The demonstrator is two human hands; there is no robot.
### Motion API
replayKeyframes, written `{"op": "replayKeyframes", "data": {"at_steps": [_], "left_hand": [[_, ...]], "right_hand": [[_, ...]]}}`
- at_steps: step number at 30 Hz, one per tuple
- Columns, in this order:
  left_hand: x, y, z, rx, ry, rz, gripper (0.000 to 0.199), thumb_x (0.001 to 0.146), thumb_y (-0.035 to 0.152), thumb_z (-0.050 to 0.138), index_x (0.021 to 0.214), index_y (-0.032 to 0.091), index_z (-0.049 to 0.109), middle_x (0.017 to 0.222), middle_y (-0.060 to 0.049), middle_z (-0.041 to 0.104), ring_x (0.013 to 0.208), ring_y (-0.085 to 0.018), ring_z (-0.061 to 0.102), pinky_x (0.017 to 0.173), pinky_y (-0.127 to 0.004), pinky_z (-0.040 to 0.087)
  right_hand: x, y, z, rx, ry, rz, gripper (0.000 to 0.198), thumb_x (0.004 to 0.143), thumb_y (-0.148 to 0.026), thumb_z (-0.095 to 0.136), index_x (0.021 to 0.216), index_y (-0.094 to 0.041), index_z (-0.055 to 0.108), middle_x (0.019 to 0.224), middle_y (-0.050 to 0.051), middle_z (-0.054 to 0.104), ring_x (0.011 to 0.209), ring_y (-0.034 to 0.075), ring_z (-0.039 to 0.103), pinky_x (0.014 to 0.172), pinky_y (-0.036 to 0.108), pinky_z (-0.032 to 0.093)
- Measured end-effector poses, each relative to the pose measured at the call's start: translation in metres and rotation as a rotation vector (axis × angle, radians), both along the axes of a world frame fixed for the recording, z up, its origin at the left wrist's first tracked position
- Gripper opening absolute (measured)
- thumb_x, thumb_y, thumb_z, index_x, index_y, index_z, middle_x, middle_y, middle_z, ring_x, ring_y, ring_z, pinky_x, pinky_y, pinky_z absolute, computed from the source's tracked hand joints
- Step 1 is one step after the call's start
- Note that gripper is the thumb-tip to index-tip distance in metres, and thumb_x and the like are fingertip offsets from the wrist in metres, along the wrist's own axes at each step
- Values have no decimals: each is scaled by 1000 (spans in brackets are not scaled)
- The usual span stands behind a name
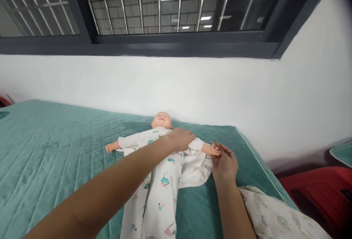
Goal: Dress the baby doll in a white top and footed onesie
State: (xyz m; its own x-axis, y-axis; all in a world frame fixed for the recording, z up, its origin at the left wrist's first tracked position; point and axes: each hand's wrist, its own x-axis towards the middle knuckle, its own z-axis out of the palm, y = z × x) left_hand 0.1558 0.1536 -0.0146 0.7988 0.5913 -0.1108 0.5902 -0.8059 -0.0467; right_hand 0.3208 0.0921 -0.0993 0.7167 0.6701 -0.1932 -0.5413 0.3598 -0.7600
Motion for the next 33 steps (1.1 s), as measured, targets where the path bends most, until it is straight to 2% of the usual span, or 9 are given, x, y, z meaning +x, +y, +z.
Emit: {"op": "replayKeyframes", "data": {"at_steps": [5,9,11,14,18,22,24,28,33], "left_hand": [[-15,-13,9,-29,-53,146,29,84,23,54,112,14,61,116,-14,65,103,-29,63,83,-40,51],[-70,-26,9,-74,-439,320,30,94,30,42,112,20,63,118,-8,68,109,-24,62,93,-37,49],[-101,-39,-5,-91,-713,412,35,96,32,35,117,24,62,126,-4,65,118,-21,58,102,-35,45],[-137,-66,-37,-106,-1092,703,37,95,41,40,120,24,61,129,-4,63,122,-21,56,108,-38,41],[-159,-99,-63,-347,-1264,1022,43,93,49,42,123,24,61,131,-5,63,124,-25,56,108,-44,42],[-155,-106,-57,-539,-1276,1014,44,94,49,43,130,28,57,141,-2,56,134,-26,48,114,-46,36],[-148,-100,-53,-558,-1302,982,43,94,48,43,130,27,57,141,-2,56,133,-24,48,114,-44,37],[-139,-84,-58,-518,-1352,947,43,94,50,43,126,24,58,135,-5,60,126,-22,55,110,-41,41],[-135,-58,-60,-278,-1332,908,45,92,49,48,123,18,57,129,-10,62,117,-23,58,104,-40,44]], "right_hand": [[3,2,-1,-3,9,-23,23,61,-5,65,75,-19,54,75,-2,70,76,15,72,76,31,62],[2,5,0,-24,-46,-34,23,60,-8,65,78,-19,56,78,0,71,78,15,71,75,28,60],[1,6,1,-41,-82,-35,24,59,-10,66,79,-19,57,80,1,71,80,15,70,73,26,58],[-2,7,0,-79,-198,-31,25,59,-16,68,82,-19,59,86,2,70,86,16,69,72,28,56],[-10,5,-2,-181,-490,-78,26,66,-25,66,91,-19,64,98,4,68,89,19,65,80,34,53],[-30,-4,4,-311,-973,-99,30,78,-30,57,105,-20,66,116,7,63,109,24,57,98,42,43],[-43,-8,7,-263,-1090,-18,34,82,-33,55,113,-22,64,125,7,60,116,24,55,102,42,40],[-57,-8,5,-61,-1052,245,33,86,-38,57,115,-23,62,127,6,60,118,22,56,103,38,42],[-56,-2,-3,-38,-1000,386,34,87,-42,60,115,-23,62,125,7,62,119,23,56,106,43,40]]}}
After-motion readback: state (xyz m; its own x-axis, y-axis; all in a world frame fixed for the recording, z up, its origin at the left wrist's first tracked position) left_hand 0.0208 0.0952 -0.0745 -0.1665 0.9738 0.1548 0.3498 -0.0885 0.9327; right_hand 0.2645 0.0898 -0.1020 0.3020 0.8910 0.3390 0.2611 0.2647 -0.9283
